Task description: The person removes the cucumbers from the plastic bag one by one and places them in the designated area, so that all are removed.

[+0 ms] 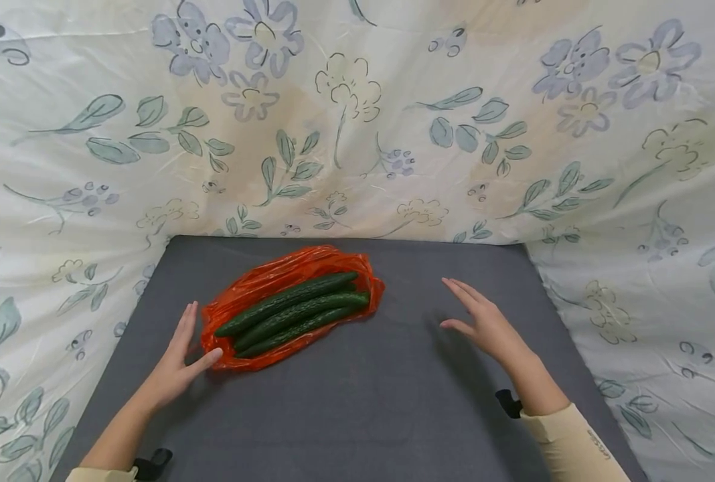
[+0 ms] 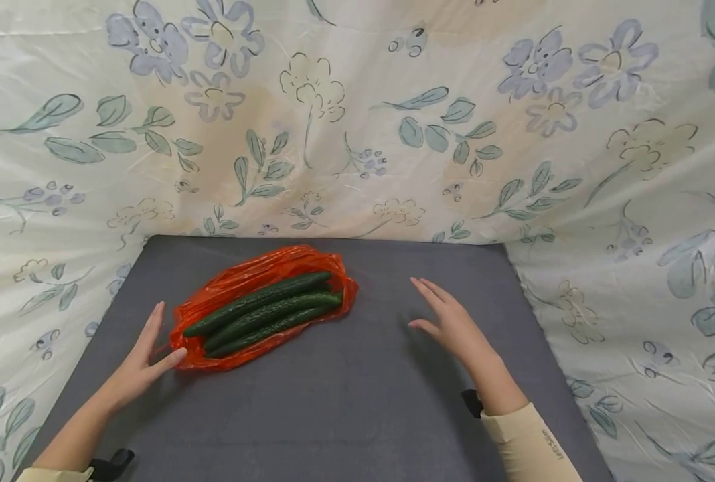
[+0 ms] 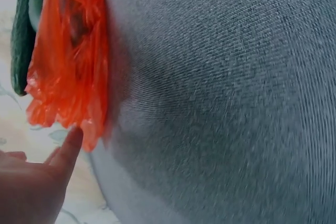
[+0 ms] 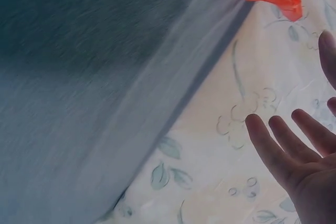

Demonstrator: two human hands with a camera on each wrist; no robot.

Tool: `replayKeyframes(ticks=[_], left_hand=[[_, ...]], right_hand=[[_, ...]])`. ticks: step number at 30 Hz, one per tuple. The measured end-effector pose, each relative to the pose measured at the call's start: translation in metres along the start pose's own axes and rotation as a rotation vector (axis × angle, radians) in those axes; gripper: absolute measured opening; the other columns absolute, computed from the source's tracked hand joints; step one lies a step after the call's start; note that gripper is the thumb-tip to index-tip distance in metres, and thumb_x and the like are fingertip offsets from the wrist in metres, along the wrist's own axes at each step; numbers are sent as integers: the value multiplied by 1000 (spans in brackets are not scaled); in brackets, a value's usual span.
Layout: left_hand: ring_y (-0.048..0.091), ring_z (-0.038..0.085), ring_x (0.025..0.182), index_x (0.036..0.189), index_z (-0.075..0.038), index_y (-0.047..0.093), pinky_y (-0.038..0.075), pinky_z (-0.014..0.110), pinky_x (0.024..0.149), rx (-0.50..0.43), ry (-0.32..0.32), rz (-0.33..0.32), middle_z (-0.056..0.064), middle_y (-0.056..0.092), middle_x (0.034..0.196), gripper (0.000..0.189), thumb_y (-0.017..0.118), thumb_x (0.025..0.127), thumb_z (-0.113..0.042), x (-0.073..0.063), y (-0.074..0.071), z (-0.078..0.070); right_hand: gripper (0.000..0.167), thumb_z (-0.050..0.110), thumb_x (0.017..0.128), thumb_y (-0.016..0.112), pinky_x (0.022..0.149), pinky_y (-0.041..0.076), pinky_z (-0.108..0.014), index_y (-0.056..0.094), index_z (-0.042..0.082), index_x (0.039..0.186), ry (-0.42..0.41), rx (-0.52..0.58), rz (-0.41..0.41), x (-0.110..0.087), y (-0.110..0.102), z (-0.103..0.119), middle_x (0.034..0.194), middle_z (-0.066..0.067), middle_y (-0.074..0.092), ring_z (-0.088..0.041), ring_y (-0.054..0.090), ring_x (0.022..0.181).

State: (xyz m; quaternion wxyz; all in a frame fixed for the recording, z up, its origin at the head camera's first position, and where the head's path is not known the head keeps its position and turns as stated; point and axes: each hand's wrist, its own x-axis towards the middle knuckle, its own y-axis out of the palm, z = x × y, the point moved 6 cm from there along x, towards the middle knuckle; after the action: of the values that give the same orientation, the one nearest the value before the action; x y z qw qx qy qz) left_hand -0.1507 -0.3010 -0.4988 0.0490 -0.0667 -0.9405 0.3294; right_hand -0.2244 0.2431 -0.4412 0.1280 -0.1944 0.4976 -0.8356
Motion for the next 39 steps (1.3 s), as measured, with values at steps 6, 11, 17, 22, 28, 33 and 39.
replayKeyframes(ticks=[6, 11, 17, 22, 28, 33, 39], left_hand=[[34, 47, 140, 162, -35, 0, 42, 5, 86, -66, -55, -59, 9, 2, 170, 92, 66, 98, -25, 4, 1, 6], [37, 46, 136, 163, -30, 6, 48, 9, 79, -159, -109, -64, 16, 9, 168, 91, 67, 97, -20, 5, 6, 14], [40, 44, 129, 164, -18, 13, 50, 10, 78, -197, -94, -73, 22, 13, 166, 88, 69, 96, -14, 6, 8, 16], [45, 25, 121, 163, -12, 17, 48, 7, 81, -180, -70, -93, 22, 14, 164, 86, 70, 95, -13, 8, 8, 20], [46, -2, 110, 162, -11, 21, 48, 7, 81, -206, -52, -113, 21, 15, 164, 84, 71, 93, -9, 9, 11, 24], [52, -2, 105, 160, -8, 23, 52, 11, 78, -256, -28, -112, 23, 16, 163, 83, 69, 92, 0, 11, 13, 23], [57, -10, 103, 160, -8, 25, 54, 13, 76, -259, -66, -123, 24, 21, 161, 80, 65, 92, 4, 12, 12, 23]], right_hand=[[90, 20, 81, 84, 98, 52, -54, 36, 19, 158, -21, 79, 4, 15, 6, 16, 156, -13, 43, -37, 47, 138], [89, 22, 82, 83, 95, 54, -50, 36, 24, 158, -21, 123, 29, 25, 13, 27, 157, -10, 43, -34, 49, 138], [87, 21, 83, 82, 93, 56, -50, 37, 22, 157, -47, 171, 39, 36, 20, 35, 155, -11, 45, -33, 52, 134], [85, 24, 83, 81, 93, 56, -49, 38, 19, 157, -78, 190, 55, 45, 28, 43, 155, -11, 46, -32, 53, 134], [85, 20, 83, 82, 92, 57, -45, 39, 20, 156, -130, 202, 55, 57, 37, 56, 154, -10, 48, -29, 52, 135], [84, 21, 82, 82, 91, 57, -44, 40, 19, 156, -178, 212, 56, 67, 42, 71, 152, -12, 49, -30, 55, 132], [82, 23, 83, 82, 105, 49, -49, 42, 14, 155, -236, 227, 58, 80, 51, 88, 153, -10, 49, -29, 50, 138]])
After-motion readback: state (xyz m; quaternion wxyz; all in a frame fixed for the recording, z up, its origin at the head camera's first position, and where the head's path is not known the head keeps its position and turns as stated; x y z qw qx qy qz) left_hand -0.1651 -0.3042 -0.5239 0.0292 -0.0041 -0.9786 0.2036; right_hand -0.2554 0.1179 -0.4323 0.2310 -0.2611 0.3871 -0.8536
